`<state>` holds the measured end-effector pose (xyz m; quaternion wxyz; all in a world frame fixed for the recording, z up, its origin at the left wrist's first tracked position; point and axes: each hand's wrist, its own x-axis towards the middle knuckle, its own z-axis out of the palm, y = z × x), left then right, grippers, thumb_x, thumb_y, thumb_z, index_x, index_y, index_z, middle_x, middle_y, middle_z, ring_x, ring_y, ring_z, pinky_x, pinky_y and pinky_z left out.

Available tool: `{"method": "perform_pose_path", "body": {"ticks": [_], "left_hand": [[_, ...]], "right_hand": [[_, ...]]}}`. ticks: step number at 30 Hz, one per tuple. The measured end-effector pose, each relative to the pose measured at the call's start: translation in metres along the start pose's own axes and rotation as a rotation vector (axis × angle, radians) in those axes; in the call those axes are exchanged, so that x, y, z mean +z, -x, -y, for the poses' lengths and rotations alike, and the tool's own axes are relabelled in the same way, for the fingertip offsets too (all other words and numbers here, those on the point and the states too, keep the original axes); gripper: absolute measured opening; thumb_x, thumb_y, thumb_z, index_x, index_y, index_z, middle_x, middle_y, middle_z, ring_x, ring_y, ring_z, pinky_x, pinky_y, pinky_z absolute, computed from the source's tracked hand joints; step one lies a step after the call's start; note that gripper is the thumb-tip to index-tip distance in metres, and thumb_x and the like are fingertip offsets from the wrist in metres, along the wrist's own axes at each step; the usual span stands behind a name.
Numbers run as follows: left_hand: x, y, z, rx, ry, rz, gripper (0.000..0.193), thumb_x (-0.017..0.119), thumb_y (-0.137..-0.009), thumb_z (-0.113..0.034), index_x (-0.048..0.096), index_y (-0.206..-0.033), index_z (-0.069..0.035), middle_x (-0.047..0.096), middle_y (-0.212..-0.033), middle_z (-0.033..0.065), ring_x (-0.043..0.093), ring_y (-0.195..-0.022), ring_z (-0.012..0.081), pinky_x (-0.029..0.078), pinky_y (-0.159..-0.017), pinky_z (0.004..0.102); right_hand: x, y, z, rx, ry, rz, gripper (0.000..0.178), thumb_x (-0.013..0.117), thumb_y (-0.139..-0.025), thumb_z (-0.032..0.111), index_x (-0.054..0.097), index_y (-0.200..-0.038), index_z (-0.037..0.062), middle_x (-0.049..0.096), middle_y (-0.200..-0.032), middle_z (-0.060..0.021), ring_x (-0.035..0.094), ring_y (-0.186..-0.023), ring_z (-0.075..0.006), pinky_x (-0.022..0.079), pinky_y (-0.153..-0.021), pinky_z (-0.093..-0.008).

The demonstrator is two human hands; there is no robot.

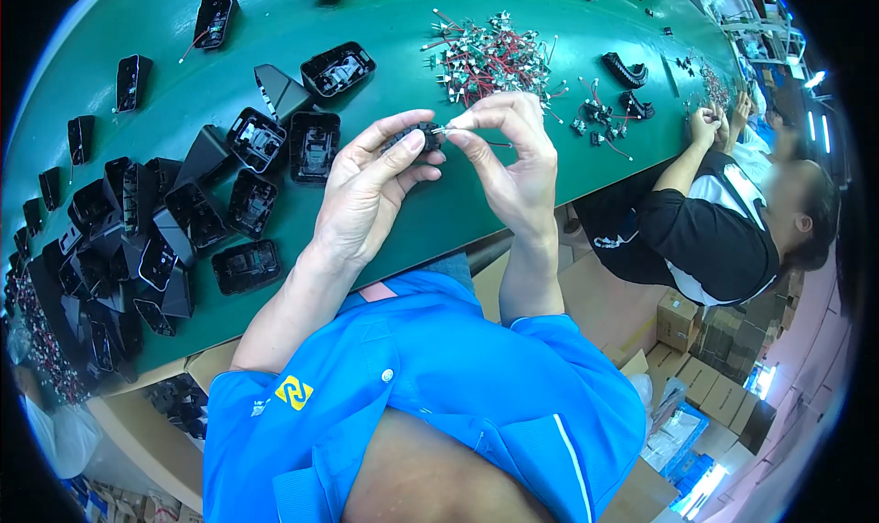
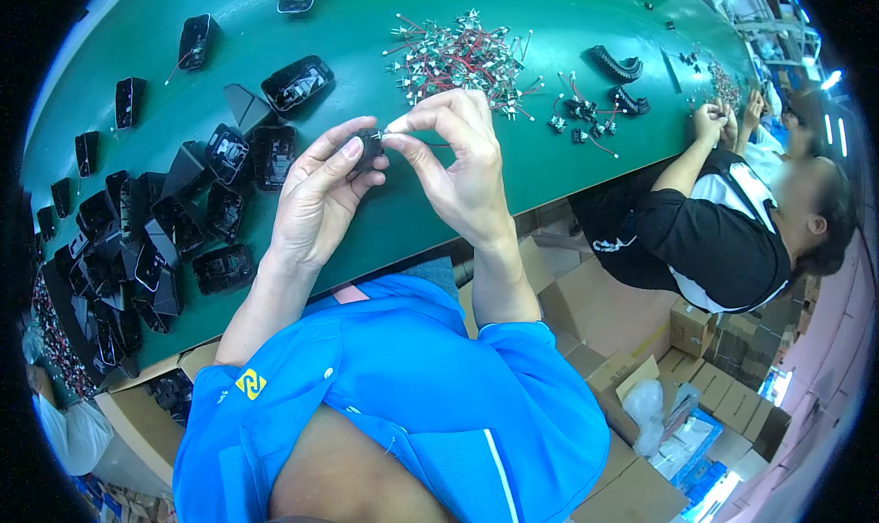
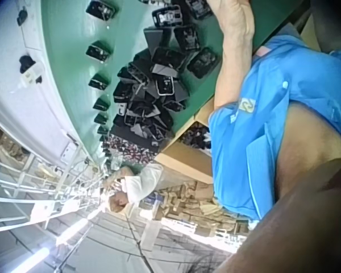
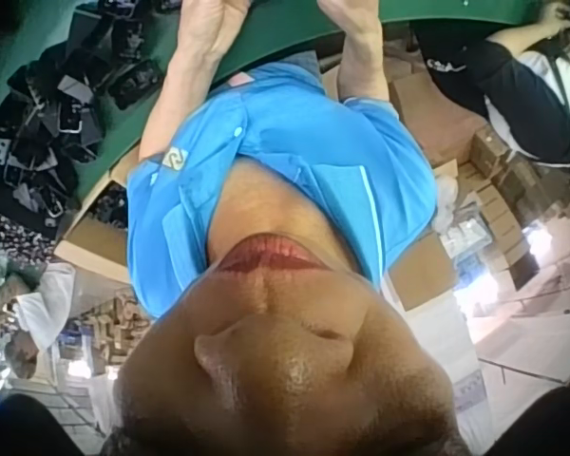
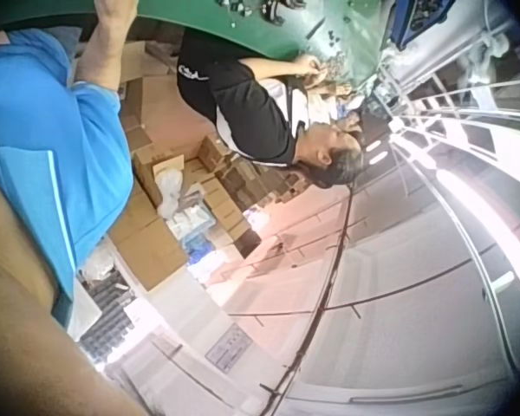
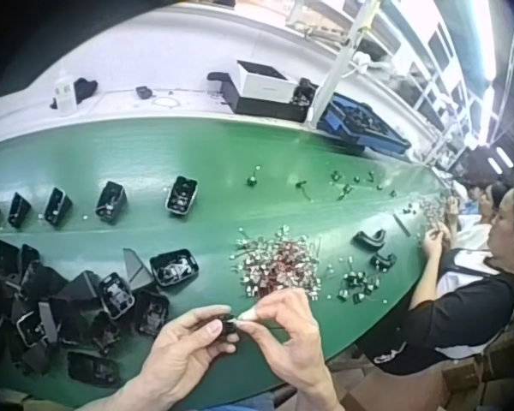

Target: Manually assembling small pins and electronic components into plastic housings on a production line.

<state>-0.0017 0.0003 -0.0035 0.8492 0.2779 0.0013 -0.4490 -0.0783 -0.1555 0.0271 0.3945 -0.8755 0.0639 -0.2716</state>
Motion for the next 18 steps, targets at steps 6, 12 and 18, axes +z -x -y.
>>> {"method": "perform_pose_path", "body": {"ticks": [6,12,18], "left_hand": [[0.0007,0.0007,-0.0008,-0.011,0.009,0.001,0.03,0.06,-0.099,-0.005,0.059,-0.128,0.004,0.065,-0.105,0.0144,0.064,-0.092,0.016,0.056,-0.08,0.0253],[-0.0063,0.0008,0.001,-0.016,-0.022,-0.004,0.03,0.061,-0.098,-0.003,0.06,-0.126,0.004,0.066,-0.102,0.0135,0.065,-0.088,0.015,0.055,-0.079,0.0244],[-0.0073,-0.0005,-0.0002,-0.026,-0.063,-0.011,0.032,0.062,-0.097,-0.003,0.058,-0.128,0.004,0.066,-0.099,0.0123,0.065,-0.085,0.0141,0.055,-0.078,0.0234]], "right_hand": [[-0.0022,-0.0042,0.0033,-0.044,0.055,0.01,0.011,0.078,-0.078,0.007,0.071,-0.086,0.0089,0.062,-0.092,-0.0027,0.052,-0.091,-0.0189,0.042,-0.084,-0.031],[0.0,-0.0054,0.0078,-0.063,0.12,0.06,0.011,0.079,-0.077,0.005,0.072,-0.085,0.0071,0.061,-0.091,-0.004,0.053,-0.092,-0.0191,0.042,-0.084,-0.0314],[0.0047,-0.0002,0.0025,-0.007,0.087,0.081,0.012,0.079,-0.077,0.004,0.071,-0.086,0.0065,0.063,-0.094,-0.005,0.054,-0.097,-0.0199,0.043,-0.087,-0.0325]]}}
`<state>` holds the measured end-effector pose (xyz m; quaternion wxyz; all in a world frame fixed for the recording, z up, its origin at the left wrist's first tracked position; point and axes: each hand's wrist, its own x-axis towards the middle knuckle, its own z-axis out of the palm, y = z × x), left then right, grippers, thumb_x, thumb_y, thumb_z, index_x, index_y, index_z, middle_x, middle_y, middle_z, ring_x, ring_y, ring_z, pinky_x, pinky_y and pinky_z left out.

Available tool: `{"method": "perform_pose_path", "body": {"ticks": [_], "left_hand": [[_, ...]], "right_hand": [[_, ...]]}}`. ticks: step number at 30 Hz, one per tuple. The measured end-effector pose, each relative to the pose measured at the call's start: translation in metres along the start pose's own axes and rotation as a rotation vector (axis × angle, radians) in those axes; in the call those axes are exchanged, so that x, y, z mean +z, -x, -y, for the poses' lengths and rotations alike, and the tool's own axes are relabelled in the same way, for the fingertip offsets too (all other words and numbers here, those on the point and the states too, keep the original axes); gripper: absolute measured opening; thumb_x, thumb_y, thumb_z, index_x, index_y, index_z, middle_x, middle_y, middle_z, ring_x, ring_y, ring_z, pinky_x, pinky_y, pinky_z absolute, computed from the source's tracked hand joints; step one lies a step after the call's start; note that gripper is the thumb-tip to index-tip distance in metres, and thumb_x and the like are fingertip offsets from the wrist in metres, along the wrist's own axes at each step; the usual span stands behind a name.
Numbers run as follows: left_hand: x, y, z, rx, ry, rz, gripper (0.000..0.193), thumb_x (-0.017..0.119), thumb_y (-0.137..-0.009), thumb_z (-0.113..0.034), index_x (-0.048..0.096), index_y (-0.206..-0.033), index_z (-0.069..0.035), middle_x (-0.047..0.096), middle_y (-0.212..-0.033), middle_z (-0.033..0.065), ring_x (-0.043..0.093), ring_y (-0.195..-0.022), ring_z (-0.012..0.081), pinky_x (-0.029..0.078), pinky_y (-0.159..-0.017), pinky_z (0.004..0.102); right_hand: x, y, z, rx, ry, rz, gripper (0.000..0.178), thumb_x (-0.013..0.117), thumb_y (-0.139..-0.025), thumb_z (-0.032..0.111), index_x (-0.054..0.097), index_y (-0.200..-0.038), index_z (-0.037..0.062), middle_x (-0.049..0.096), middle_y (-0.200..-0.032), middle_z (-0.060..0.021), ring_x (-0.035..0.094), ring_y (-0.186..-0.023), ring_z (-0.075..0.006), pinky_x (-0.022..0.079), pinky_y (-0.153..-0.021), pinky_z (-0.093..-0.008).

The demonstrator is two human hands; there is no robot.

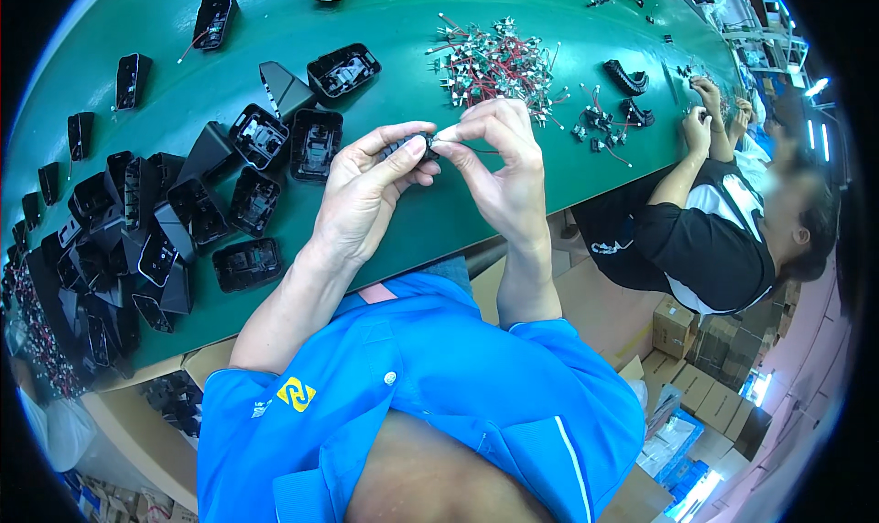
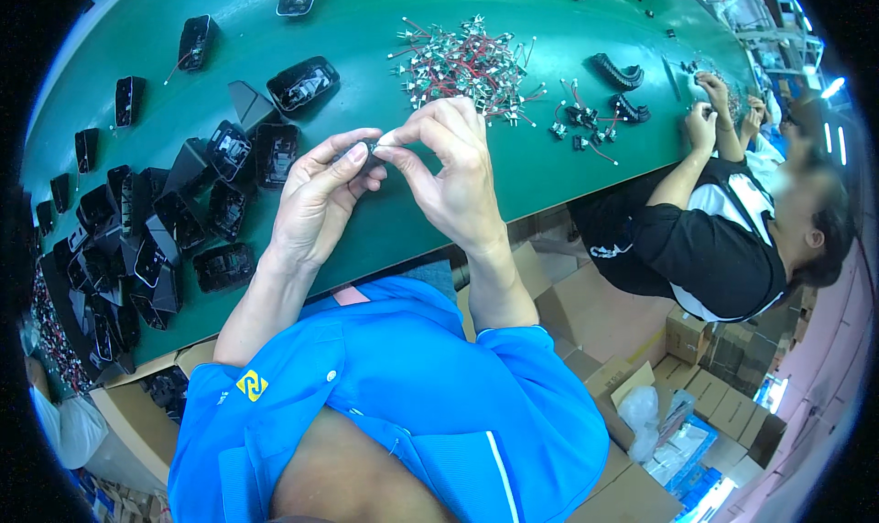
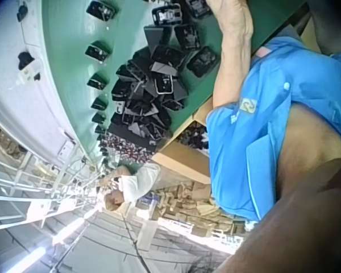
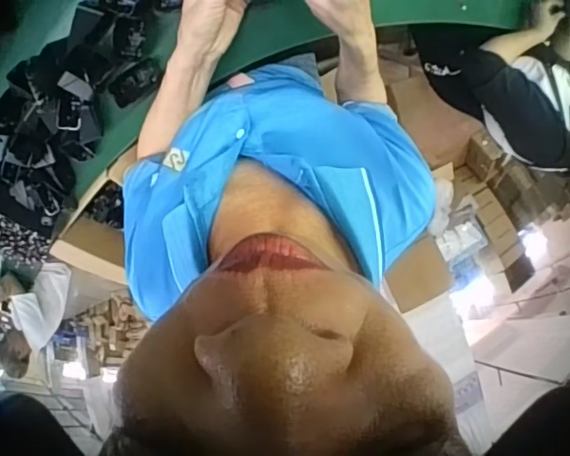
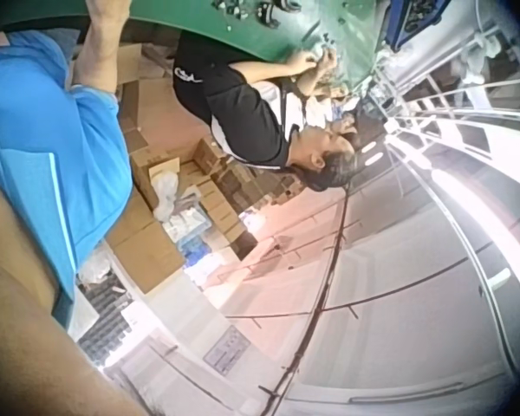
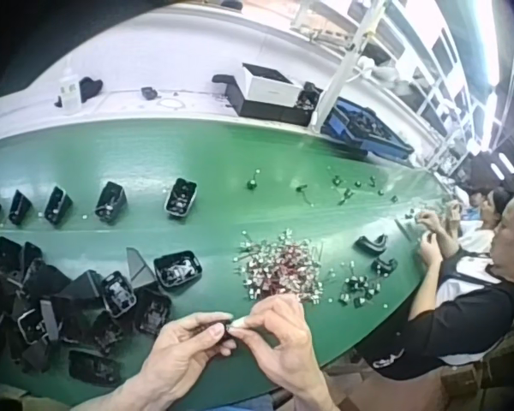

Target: Manually assembling small pins and electronic components into plastic housings on a production line.

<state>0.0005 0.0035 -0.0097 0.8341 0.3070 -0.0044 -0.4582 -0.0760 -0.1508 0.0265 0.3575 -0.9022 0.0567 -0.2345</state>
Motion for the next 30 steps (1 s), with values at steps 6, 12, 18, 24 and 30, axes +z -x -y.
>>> {"method": "perform_pose_path", "body": {"ticks": [6,12,18,24,30], "left_hand": [[0.011,0.001,0.0,-0.014,0.005,-0.004,0.035,0.062,-0.097,-0.005,0.056,-0.131,0.003,0.066,-0.102,0.0129,0.065,-0.086,0.0136,0.054,-0.077,0.0231],[0.006,0.0,0.006,-0.02,-0.037,-0.004,0.034,0.063,-0.097,-0.006,0.055,-0.13,0.002,0.066,-0.106,0.0139,0.064,-0.088,0.0135,0.054,-0.076,0.023],[0.007,0.0,0.004,-0.037,-0.053,-0.051,0.031,0.064,-0.097,-0.006,0.057,-0.127,0.001,0.066,-0.109,0.0147,0.064,-0.09,0.0141,0.054,-0.076,0.0236],[0.009,0.001,0.002,-0.029,-0.053,-0.063,0.031,0.063,-0.097,-0.005,0.058,-0.127,0.002,0.066,-0.11,0.0154,0.063,-0.093,0.0153,0.055,-0.078,0.0246],[0.014,0.0,0.001,-0.011,-0.03,-0.064,0.034,0.063,-0.097,-0.004,0.057,-0.13,0.003,0.064,-0.114,0.0169,0.063,-0.096,0.0164,0.055,-0.08,0.0257]], "right_hand": [[0.003,0.01,-0.006,0.011,-0.195,-0.051,0.018,0.079,-0.078,0.003,0.069,-0.093,0.0065,0.067,-0.101,-0.0066,0.059,-0.101,-0.0218,0.047,-0.09,-0.033],[0.004,0.026,-0.004,0.184,-0.316,-0.089,0.027,0.079,-0.079,0.001,0.066,-0.102,0.0063,0.07,-0.106,-0.0085,0.065,-0.101,-0.0219,0.051,-0.091,-0.0327],[-0.035,0.024,-0.034,0.234,0.041,-0.342,0.027,0.079,-0.082,0.004,0.065,-0.105,0.0061,0.071,-0.103,-0.0087,0.066,-0.097,-0.0197,0.052,-0.088,-0.0308],[-0.065,0.008,-0.063,0.135,0.659,-0.56,0.028,0.078,-0.082,0.013,0.068,-0.107,0.0089,0.067,-0.106,-0.0072,0.057,-0.097,-0.0236,0.043,-0.091,-0.0352],[-0.032,-0.016,-0.053,0.026,0.462,-0.343,0.03,0.079,-0.079,0.013,0.071,-0.108,0.0134,0.063,-0.102,-0.0048,0.053,-0.096,-0.0231,0.039,-0.089,-0.0341]]}}
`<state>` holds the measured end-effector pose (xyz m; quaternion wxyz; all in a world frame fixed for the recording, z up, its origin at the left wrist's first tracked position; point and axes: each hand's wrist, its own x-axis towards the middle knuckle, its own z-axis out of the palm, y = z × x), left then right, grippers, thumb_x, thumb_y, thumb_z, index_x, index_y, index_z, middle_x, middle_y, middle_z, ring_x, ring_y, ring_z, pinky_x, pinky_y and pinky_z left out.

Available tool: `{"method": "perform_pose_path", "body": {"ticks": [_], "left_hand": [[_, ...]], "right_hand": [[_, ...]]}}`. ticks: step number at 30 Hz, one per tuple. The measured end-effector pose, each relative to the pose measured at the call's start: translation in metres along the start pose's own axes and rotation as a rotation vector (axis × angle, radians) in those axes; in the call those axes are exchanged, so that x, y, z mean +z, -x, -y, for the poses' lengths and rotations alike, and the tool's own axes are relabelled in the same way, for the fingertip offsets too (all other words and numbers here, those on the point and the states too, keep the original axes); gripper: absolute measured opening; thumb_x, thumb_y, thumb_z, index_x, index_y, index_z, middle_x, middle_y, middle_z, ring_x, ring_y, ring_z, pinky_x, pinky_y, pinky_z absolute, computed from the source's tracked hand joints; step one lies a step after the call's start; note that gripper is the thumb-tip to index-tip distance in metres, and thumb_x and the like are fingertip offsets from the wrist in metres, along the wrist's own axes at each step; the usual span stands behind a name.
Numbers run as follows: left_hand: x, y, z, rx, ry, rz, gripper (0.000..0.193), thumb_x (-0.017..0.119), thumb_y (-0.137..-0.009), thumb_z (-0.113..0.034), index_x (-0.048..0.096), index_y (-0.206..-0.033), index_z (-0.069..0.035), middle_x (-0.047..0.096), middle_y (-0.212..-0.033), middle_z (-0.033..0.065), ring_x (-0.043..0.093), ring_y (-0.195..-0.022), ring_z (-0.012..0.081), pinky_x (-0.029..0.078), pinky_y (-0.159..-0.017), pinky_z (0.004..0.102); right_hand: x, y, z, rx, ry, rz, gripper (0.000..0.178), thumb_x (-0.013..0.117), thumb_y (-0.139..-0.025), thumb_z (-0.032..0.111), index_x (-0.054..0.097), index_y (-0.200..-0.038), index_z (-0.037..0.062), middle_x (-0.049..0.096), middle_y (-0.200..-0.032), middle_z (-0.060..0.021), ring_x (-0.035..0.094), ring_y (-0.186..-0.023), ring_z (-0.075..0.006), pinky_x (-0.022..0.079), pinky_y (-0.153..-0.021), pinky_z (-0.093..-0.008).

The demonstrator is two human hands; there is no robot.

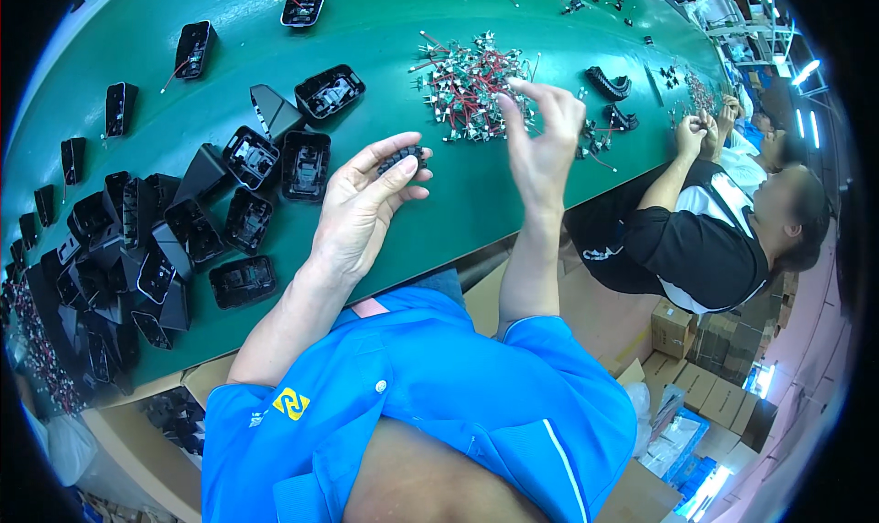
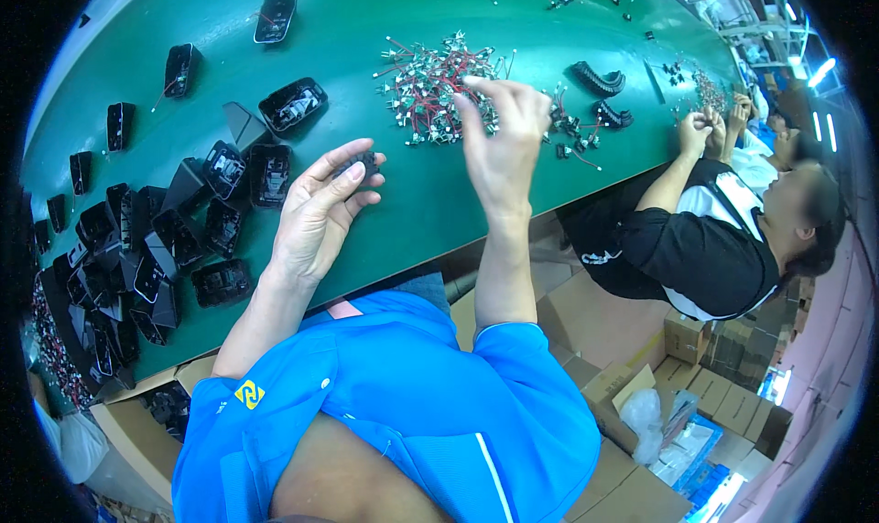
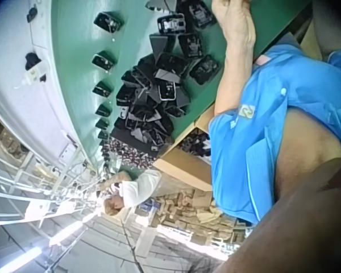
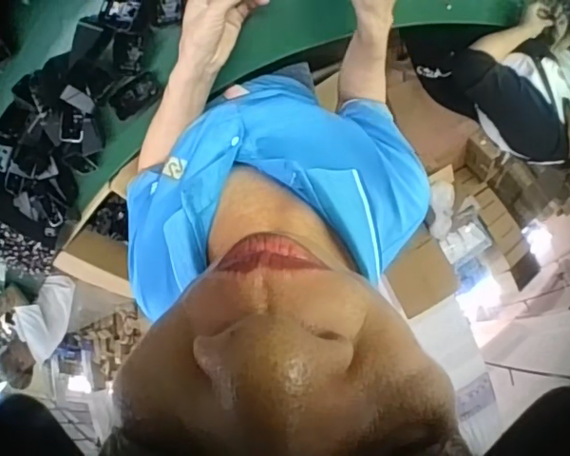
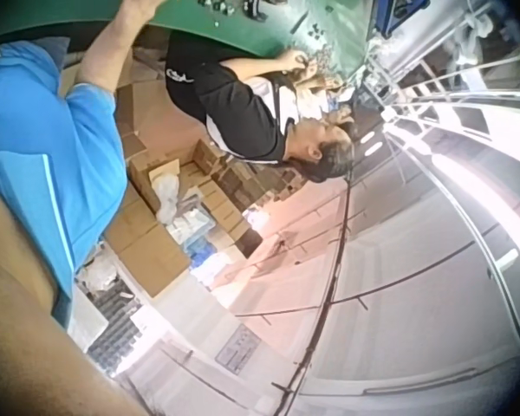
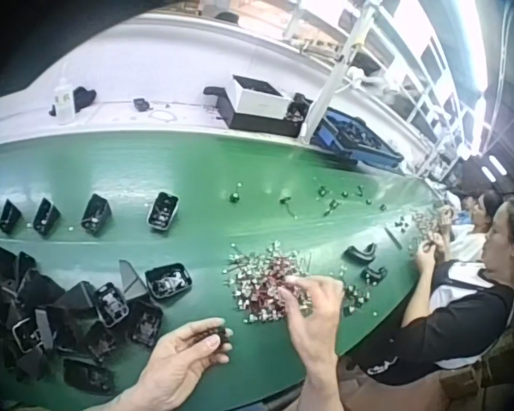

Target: Manually assembling small pins and electronic components into plastic housings on a production line.

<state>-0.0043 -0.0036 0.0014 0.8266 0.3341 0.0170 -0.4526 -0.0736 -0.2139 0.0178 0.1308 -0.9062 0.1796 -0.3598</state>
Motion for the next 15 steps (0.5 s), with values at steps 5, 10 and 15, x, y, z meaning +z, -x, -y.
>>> {"method": "perform_pose_path", "body": {"ticks": [5,10,15], "left_hand": [[-0.002,0.0,0.0,-0.017,-0.006,0.014,0.037,0.063,-0.097,-0.004,0.056,-0.132,0.003,0.063,-0.115,0.0177,0.062,-0.097,0.0172,0.055,-0.082,0.0266],[-0.004,0.0,-0.002,-0.025,0.001,0.025,0.037,0.062,-0.096,-0.003,0.056,-0.132,0.003,0.062,-0.115,0.0177,0.062,-0.097,0.0175,0.056,-0.083,0.0271],[-0.003,0.001,-0.002,-0.042,0.022,0.037,0.037,0.062,-0.097,-0.003,0.057,-0.133,0.003,0.062,-0.114,0.0172,0.062,-0.098,0.0178,0.055,-0.084,0.0272]], "right_hand": [[0.022,-0.026,0.016,-0.076,0.093,0.143,0.026,0.078,-0.081,0.012,0.072,-0.106,0.0131,0.063,-0.103,-0.0045,0.052,-0.094,-0.0225,0.039,-0.089,-0.0336],[0.034,-0.029,0.014,-0.054,0.142,0.229,0.021,0.074,-0.083,0.01,0.072,-0.103,0.0116,0.064,-0.1,-0.0033,0.055,-0.097,-0.023,0.041,-0.093,-0.0357],[0.036,-0.034,0.004,-0.104,-0.345,0.053,0.019,0.071,-0.09,0.007,0.069,-0.109,0.0084,0.066,-0.1,-0.0043,0.06,-0.101,-0.0201,0.046,-0.094,-0.035]]}}
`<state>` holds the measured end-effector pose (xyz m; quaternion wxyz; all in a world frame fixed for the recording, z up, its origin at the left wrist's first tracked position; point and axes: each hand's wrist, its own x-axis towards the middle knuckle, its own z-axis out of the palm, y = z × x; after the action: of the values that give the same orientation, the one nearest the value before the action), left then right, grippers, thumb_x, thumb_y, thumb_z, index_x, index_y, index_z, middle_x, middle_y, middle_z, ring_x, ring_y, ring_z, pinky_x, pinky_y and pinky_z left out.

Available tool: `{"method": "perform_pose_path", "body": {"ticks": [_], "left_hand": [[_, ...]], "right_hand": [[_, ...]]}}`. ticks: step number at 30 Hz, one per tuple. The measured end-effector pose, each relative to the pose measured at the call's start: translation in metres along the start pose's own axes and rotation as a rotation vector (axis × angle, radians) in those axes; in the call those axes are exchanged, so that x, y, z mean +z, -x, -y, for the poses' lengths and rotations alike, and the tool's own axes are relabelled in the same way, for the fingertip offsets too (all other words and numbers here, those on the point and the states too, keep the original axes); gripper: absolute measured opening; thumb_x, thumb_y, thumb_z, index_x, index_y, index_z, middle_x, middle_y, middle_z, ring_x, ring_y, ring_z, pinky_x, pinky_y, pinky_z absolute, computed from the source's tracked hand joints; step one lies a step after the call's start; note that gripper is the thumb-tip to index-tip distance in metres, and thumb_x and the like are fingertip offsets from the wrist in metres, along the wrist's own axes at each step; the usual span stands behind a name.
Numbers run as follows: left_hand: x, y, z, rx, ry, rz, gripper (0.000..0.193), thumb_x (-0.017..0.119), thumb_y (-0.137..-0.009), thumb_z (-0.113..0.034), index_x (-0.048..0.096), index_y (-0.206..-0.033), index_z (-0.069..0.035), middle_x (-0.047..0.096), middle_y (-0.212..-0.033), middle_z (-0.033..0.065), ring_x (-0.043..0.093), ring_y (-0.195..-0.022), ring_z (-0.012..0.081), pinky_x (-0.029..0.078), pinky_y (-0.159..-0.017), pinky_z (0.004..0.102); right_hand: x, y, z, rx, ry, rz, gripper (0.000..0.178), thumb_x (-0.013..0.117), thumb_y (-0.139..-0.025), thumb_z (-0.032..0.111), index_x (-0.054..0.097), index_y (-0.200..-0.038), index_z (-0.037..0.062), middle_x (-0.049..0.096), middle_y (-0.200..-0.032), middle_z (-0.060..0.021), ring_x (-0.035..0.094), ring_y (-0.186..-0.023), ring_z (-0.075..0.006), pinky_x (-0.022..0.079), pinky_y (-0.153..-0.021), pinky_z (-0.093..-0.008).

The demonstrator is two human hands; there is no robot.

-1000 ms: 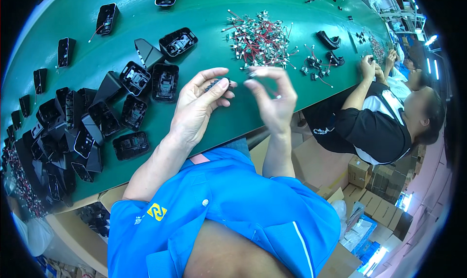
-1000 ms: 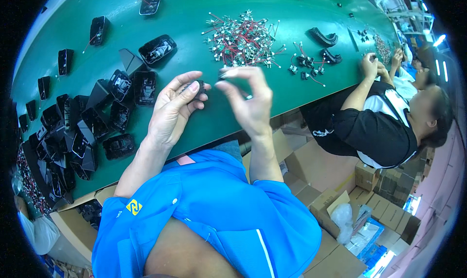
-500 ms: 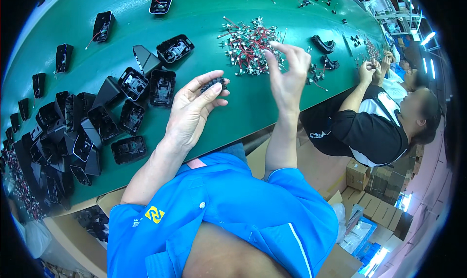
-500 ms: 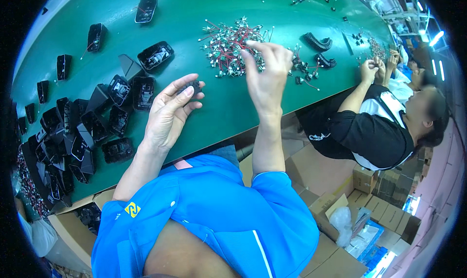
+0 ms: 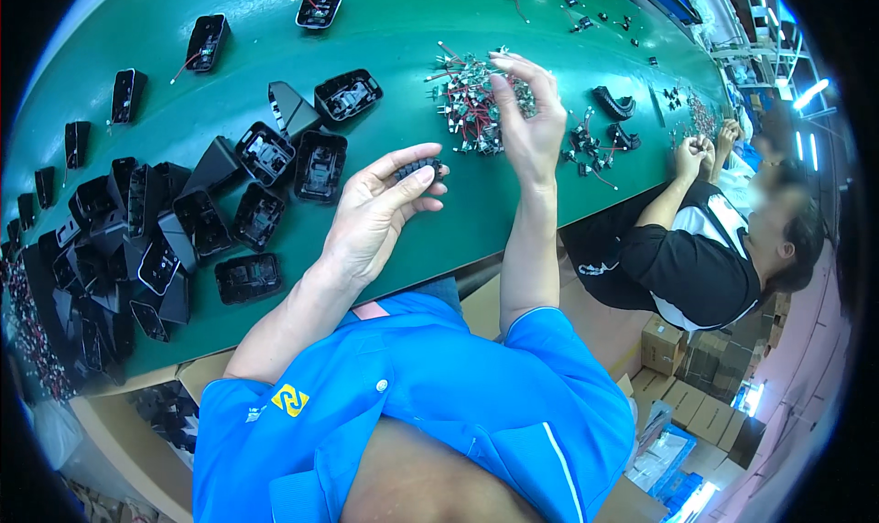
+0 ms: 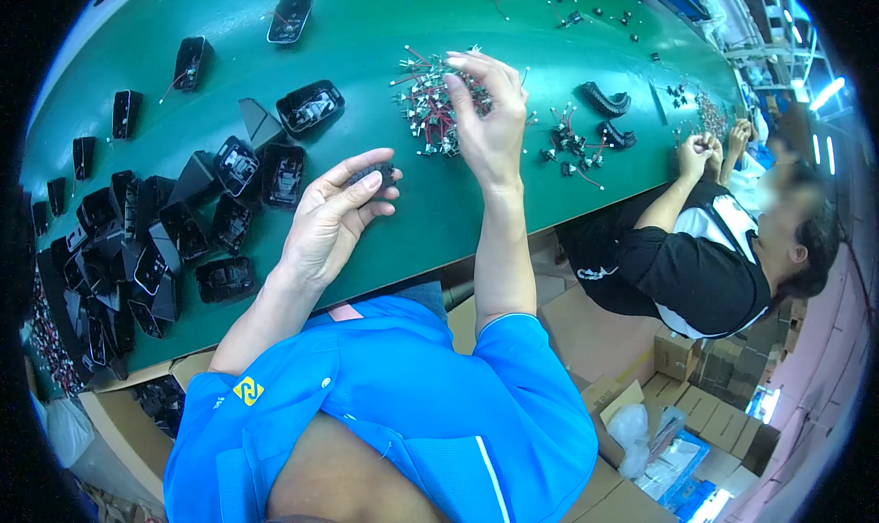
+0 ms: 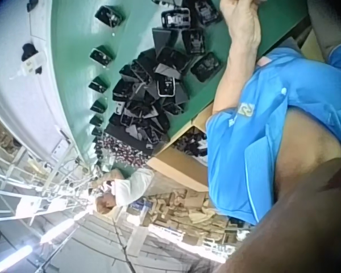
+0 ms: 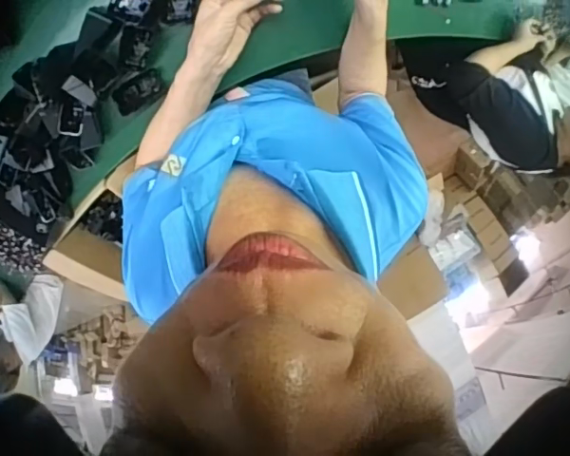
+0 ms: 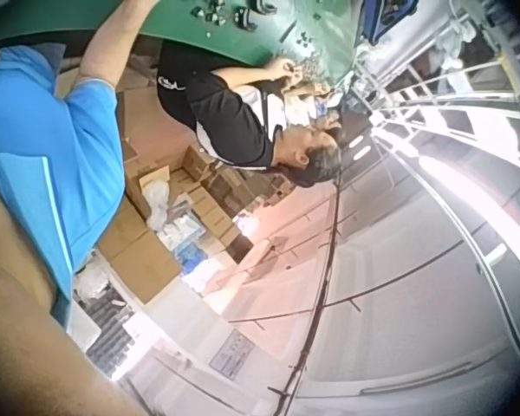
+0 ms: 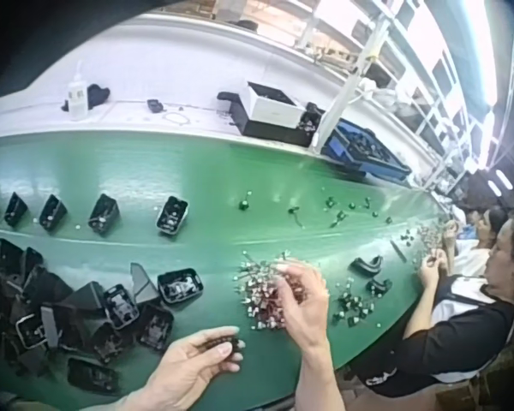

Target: Manually assembling small pins and electronic components into plastic housings on a production line.

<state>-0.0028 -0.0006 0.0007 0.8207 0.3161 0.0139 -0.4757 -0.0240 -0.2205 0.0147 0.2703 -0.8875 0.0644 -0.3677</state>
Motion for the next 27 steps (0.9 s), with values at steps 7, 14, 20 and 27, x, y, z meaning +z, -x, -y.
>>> {"method": "perform_pose_path", "body": {"ticks": [7,14,20,27], "left_hand": [[0.0,-0.001,0.0,0.047,0.014,0.0,0.037,0.062,-0.097,-0.003,0.057,-0.133,0.003,0.061,-0.114,0.0166,0.062,-0.098,0.0176,0.055,-0.084,0.0275],[-0.001,-0.002,0.0,0.06,0.024,0.019,0.038,0.061,-0.097,-0.003,0.056,-0.134,0.002,0.061,-0.113,0.0161,0.061,-0.099,0.0177,0.055,-0.085,0.0282],[-0.001,-0.002,0.0,0.066,0.024,0.033,0.039,0.061,-0.097,-0.002,0.055,-0.135,0.002,0.061,-0.113,0.0162,0.062,-0.099,0.0179,0.056,-0.084,0.028],[0.0,-0.002,-0.005,0.086,0.061,0.02,0.037,0.059,-0.098,-0.003,0.055,-0.134,0.003,0.062,-0.111,0.0156,0.063,-0.098,0.0177,0.056,-0.083,0.027]], "right_hand": [[0.001,0.0,0.007,0.273,-0.656,-0.175,0.024,0.065,-0.093,0.002,0.064,-0.118,0.0031,0.069,-0.102,-0.0097,0.067,-0.098,-0.0193,0.051,-0.09,-0.0297],[0.003,0.001,0.007,0.222,-0.68,-0.157,0.027,0.065,-0.094,0.001,0.061,-0.121,0.0003,0.07,-0.108,-0.0129,0.068,-0.093,-0.0184,0.053,-0.084,-0.0265],[0.0,-0.008,0.01,0.052,-0.722,-0.328,0.028,0.066,-0.093,-0.001,0.062,-0.121,0.0005,0.07,-0.109,-0.0116,0.068,-0.094,-0.0182,0.054,-0.081,-0.0262],[-0.004,0.008,0.023,0.161,-0.65,-0.198,0.021,0.066,-0.092,-0.001,0.066,-0.113,0.0018,0.07,-0.109,-0.0115,0.068,-0.093,-0.0181,0.054,-0.08,-0.0254]]}}
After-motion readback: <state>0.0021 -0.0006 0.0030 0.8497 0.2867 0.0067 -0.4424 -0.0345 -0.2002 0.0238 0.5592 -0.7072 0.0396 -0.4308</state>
